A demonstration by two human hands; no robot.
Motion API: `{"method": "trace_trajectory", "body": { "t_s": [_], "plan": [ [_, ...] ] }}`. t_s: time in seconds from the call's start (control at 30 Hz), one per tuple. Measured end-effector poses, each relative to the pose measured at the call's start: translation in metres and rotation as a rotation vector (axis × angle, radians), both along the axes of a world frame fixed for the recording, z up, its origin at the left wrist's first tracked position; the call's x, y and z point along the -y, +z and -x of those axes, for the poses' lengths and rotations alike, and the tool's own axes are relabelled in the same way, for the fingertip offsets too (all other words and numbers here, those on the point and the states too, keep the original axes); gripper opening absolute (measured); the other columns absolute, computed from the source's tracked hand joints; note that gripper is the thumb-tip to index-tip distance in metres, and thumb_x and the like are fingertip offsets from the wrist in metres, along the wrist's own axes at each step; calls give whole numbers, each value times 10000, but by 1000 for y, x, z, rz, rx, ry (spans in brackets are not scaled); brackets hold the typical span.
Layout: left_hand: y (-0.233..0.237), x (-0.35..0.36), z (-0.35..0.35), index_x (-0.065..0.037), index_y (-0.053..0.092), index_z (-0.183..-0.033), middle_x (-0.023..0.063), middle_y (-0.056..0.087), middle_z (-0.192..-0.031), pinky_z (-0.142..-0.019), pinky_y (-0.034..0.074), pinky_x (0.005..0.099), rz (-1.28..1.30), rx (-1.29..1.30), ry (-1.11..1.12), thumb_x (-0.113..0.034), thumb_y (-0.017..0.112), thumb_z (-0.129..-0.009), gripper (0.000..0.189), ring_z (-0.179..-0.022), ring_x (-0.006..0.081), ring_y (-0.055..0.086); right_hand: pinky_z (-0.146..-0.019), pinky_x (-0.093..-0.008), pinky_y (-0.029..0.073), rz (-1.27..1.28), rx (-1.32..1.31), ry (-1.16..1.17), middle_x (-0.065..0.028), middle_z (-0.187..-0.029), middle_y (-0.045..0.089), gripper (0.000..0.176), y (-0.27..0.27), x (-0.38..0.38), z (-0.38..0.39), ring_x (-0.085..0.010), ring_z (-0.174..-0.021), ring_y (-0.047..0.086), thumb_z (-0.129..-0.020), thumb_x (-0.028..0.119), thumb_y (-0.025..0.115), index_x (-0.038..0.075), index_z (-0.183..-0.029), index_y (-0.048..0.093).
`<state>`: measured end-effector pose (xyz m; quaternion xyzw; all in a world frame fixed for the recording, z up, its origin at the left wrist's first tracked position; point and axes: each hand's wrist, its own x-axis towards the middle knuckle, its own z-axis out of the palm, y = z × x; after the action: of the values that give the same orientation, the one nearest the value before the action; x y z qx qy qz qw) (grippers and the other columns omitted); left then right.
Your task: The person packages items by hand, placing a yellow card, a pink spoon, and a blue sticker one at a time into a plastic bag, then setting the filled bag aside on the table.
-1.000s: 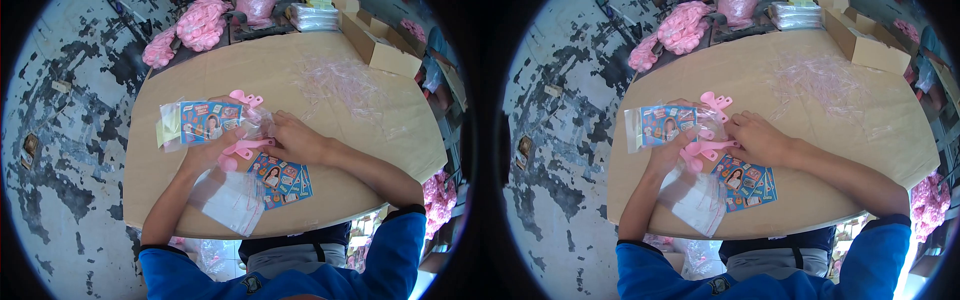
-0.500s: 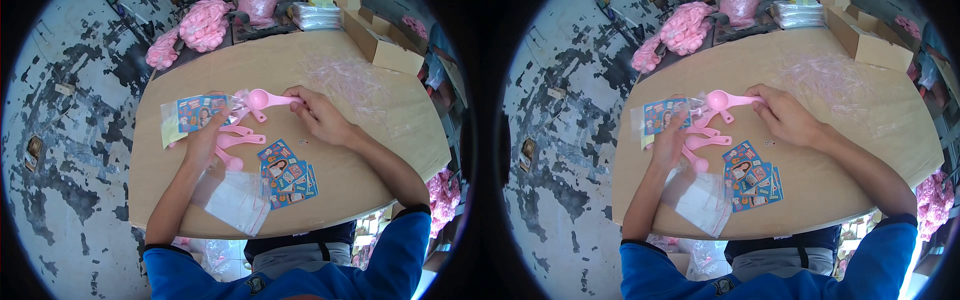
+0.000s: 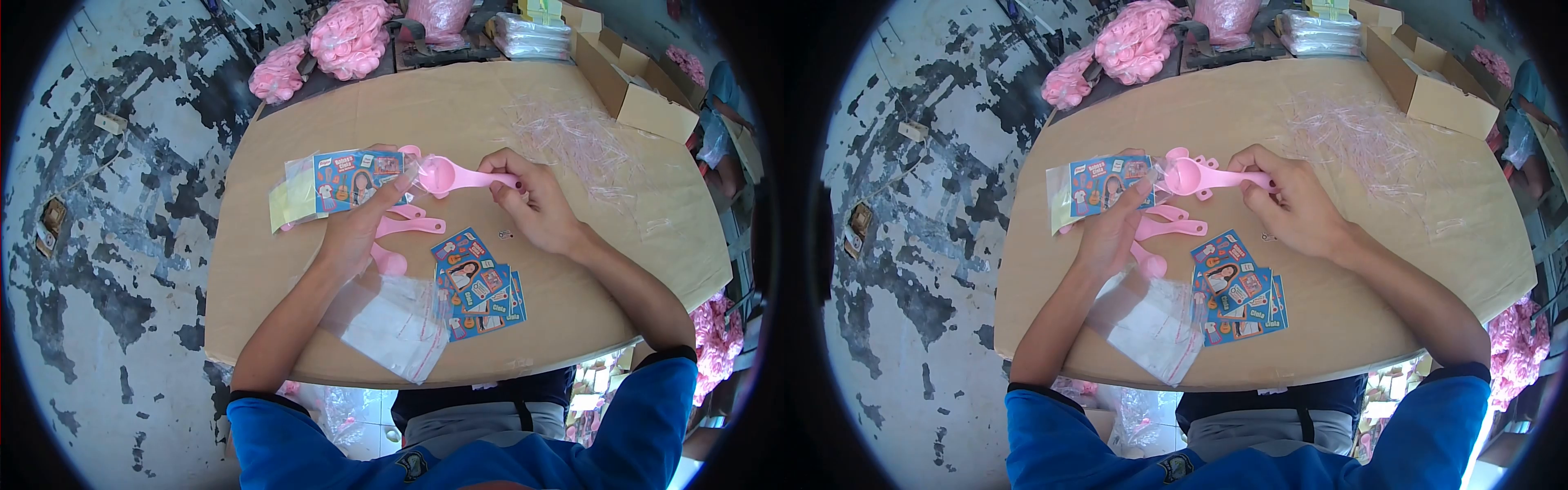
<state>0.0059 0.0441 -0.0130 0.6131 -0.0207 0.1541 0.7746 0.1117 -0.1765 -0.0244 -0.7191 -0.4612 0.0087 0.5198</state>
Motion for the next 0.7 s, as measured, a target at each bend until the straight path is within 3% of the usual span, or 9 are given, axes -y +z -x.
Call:
{"method": "trace_trajectory", "body": {
  "t_s": [0.2,0.3,0.47,0.57,0.7],
  "plan": [
    [1,1,0,-43,420,-1306,124,550,-1271,-881,558,340,-75,114,-73,-59,659,-875,493,-1168,220,559,-457,-259,405,-59,-32,25,-40,-695,562,162,-1,2,-3,-74,-507,502,-845,30,482,-18,-970,574],
    [-1,-1,1,-80,355,-1336,161,532,-1276,-1022,433,400,-132,111,-99,-40,652,-869,556,-1219,239,510,-464,-255,405,-52,-62,43,-34,-709,565,164,-1,2,-1,-69,-524,499,-847,34,482,-16,-972,576],
    [-2,-5,0,-73,368,-1317,154,541,-1253,-970,484,383,-153,115,-96,-23,705,-820,603,-1176,238,541,-551,-224,385,-121,-60,38,-14,-711,554,145,-5,0,-4,-46,-606,471,-870,47,491,-1,-978,576],
    [-2,-6,0,-68,370,-1313,141,550,-1224,-962,493,395,-126,103,-88,-22,729,-797,631,-1159,232,549,-589,-215,368,-91,-315,36,-9,-722,548,139,7,4,0,-43,-647,454,-884,46,487,2,-986,570],
    [-3,-7,-2,-66,375,-1305,120,564,-1186,-935,515,383,-113,98,-55,-9,733,-790,629,-1117,217,573,-588,-229,389,-46,-144,68,-14,-745,551,156,5,4,-1,-47,-652,463,-911,50,473,1,-1024,568]
  ]
}}
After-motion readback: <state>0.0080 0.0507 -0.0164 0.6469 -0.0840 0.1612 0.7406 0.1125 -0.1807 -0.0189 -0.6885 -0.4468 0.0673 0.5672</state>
